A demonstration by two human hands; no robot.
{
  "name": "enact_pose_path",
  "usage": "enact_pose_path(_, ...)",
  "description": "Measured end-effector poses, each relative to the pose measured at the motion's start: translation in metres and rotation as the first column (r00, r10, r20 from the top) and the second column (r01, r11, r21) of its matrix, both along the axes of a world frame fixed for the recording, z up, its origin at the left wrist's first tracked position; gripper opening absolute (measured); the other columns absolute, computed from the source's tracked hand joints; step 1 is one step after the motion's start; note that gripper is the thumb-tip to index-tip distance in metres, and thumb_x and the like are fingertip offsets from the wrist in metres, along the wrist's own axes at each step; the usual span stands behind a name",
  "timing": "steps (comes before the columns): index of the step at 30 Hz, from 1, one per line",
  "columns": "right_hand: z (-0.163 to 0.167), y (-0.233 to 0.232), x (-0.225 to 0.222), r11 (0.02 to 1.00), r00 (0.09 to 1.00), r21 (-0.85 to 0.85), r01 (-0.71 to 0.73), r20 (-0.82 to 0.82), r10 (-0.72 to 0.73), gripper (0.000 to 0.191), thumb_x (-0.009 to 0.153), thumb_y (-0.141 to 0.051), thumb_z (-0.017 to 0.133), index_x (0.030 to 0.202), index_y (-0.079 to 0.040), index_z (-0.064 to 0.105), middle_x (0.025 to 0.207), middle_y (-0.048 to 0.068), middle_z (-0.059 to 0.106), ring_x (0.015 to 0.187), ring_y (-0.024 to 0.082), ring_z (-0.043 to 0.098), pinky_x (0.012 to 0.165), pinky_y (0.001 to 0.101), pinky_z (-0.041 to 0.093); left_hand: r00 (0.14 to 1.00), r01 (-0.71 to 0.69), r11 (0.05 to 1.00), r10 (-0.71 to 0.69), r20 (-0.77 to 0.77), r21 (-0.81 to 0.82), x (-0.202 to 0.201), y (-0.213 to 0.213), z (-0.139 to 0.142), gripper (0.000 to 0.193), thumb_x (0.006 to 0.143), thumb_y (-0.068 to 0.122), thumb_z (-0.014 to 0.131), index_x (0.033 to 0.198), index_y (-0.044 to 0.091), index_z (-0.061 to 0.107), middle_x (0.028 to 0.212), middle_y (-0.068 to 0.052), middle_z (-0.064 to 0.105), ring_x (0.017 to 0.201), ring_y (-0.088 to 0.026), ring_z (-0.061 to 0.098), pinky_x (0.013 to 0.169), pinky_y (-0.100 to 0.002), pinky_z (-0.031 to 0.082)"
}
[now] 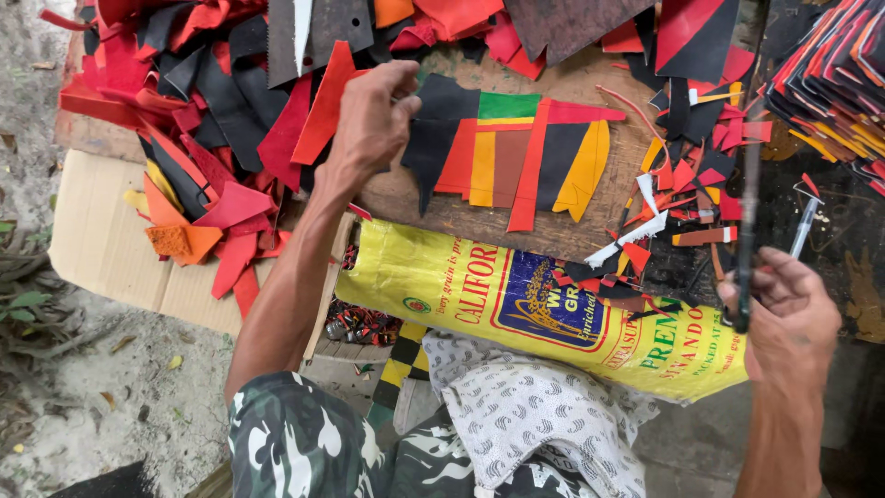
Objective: The person assembles a multicolor foam panel at an outdoor workbench. They mark a dark foam backing sheet with a marker, cut and trim colored foam pieces with scissors, align the pieces edge to edge on the backing, and stack finished patterned panels on the table.
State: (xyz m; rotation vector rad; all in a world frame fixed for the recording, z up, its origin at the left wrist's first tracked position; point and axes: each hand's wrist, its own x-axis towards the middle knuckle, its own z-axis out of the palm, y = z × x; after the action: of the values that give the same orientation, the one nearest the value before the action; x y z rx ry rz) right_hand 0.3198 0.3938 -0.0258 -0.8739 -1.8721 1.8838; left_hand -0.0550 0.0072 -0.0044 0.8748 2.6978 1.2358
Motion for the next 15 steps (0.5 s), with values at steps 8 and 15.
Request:
enact_pose_path(8,0.003,-0.086,0.008,0.682,0.965,-0.682,-0.264,-0.197,0.175,0.016,0.090,0.000,0.065,0.081,-0.004,0.053,0.071,0.005,0.054,0.059,0.017,0.055,0.053,0.0284,0.046,0.940,0.240,0.936,-0.291,-0.181,-0.257,0.002,0.042,-0.020,0.075,0.073,0.011,0.085,0.140,-0.002,0.053,0.137,-0.020,0.056,0.127,-0.039,0.047,0.106,-0.047,0.039)
enact_pose_path(15,0.001,-0.181,-0.039,0.689,0.851,-0.594,-0.416,0.013,0.526,0.033,0.095,-0.020,0.065,0.068,-0.013,0.047,0.048,-0.002,0.046,0.037,0.010,0.043,0.036,0.0273,0.034,0.917,0.264,0.876,-0.357,-0.176,-0.403,-0.015,0.050,-0.028,0.082,0.063,0.010,0.079,0.140,0.002,0.055,0.135,-0.019,0.053,0.128,-0.040,0.045,0.102,-0.050,0.039)
